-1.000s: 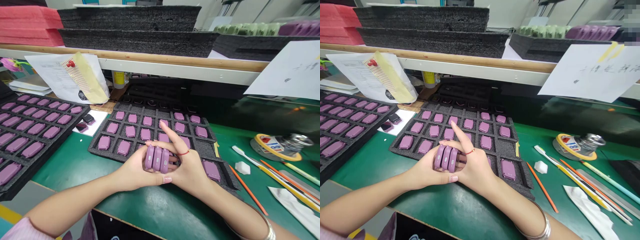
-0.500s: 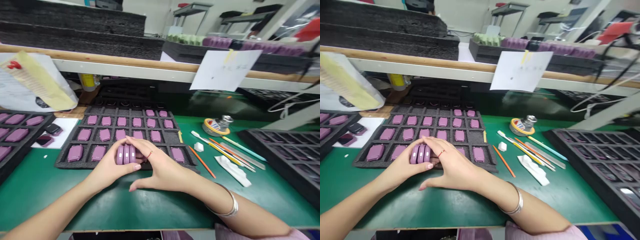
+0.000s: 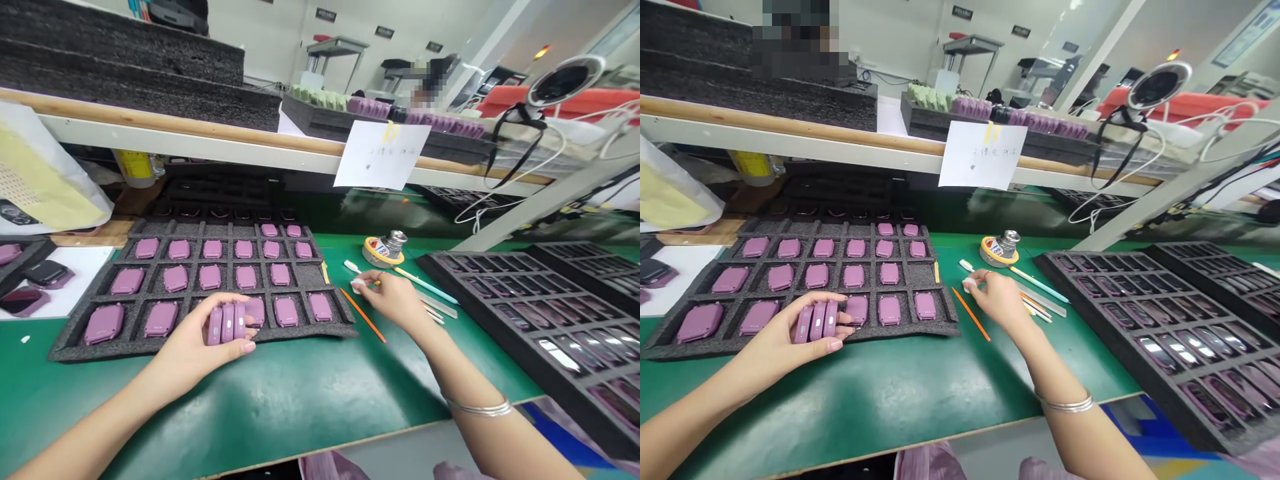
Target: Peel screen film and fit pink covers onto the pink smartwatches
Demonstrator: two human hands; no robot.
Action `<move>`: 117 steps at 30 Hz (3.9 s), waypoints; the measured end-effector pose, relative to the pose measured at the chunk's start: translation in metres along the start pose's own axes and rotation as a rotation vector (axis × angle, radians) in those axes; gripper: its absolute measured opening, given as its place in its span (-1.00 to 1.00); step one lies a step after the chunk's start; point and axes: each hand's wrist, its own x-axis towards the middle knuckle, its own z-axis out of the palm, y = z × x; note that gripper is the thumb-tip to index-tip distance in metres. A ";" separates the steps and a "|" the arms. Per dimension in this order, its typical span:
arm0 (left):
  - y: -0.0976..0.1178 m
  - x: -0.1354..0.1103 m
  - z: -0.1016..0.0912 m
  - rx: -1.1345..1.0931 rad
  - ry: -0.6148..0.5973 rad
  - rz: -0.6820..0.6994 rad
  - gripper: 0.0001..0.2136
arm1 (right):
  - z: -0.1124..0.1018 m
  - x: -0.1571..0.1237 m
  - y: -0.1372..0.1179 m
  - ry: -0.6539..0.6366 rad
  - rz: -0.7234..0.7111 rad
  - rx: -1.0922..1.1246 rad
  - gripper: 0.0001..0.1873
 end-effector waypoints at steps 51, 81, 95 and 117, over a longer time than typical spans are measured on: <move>-0.005 -0.001 0.008 0.287 0.072 0.169 -0.53 | 0.001 -0.068 -0.169 0.040 -0.972 0.585 -0.86; -0.009 -0.008 0.012 0.056 0.101 0.134 -0.31 | -0.030 -0.029 -0.088 0.094 -0.570 0.495 -0.80; -0.011 -0.011 0.004 0.444 0.073 0.649 -0.60 | 0.009 -0.049 -0.191 -0.797 -0.346 1.419 -0.46; -0.012 -0.017 0.008 0.275 0.086 0.488 0.19 | 0.020 -0.069 -0.192 -0.337 -0.658 1.184 0.19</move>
